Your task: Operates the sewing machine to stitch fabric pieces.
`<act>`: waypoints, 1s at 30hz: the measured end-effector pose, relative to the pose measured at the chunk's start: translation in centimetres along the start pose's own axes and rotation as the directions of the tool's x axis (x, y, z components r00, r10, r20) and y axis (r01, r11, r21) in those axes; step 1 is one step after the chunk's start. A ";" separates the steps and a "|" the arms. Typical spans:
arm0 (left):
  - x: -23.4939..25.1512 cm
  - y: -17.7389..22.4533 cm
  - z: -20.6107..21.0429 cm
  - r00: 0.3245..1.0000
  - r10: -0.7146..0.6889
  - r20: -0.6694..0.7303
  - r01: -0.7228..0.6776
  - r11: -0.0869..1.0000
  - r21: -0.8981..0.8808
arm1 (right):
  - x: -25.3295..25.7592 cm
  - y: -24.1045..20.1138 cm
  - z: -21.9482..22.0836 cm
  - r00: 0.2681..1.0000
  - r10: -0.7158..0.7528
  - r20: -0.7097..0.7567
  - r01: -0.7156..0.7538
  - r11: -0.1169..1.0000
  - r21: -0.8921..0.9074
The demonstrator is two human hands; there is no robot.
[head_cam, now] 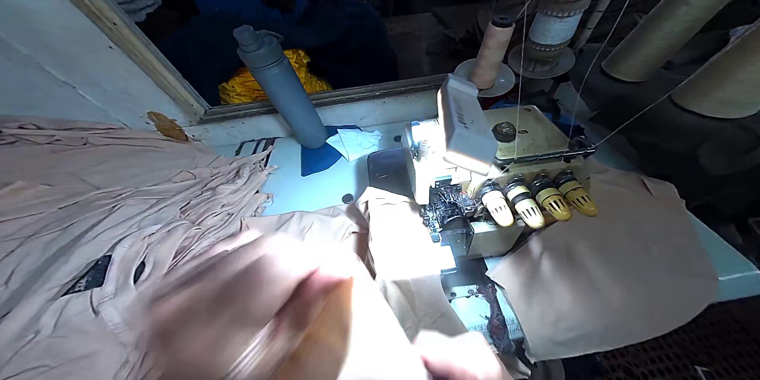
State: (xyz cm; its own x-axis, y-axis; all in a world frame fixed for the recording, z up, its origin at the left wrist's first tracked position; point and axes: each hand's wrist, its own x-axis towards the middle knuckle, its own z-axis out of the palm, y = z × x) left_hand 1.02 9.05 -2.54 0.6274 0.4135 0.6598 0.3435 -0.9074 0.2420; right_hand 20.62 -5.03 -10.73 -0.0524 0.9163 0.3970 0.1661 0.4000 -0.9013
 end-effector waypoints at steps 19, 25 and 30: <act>-2.7 -2.9 13.9 0.986 -0.059 0.158 0.071 0.995 -0.073 | -13.7 11.8 -2.0 0.760 0.650 -0.011 -0.641 0.747 -0.175; -2.5 -2.8 14.0 0.986 -0.096 0.136 0.119 0.977 -0.176 | -12.0 9.9 -2.9 0.898 0.433 -0.081 -0.431 0.829 -0.356; -2.9 -2.3 14.3 0.981 -0.159 0.111 0.183 0.945 -0.270 | -7.4 7.2 -3.8 0.963 0.085 -0.256 -0.169 0.930 -0.327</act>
State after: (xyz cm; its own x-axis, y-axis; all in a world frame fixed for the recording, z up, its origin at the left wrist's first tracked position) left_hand 8.40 11.06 -15.18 0.6387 0.5579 0.5299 0.2513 -0.8022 0.5417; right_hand 25.93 -9.01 -19.50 0.2159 0.9115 0.3500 0.4851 0.2110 -0.8486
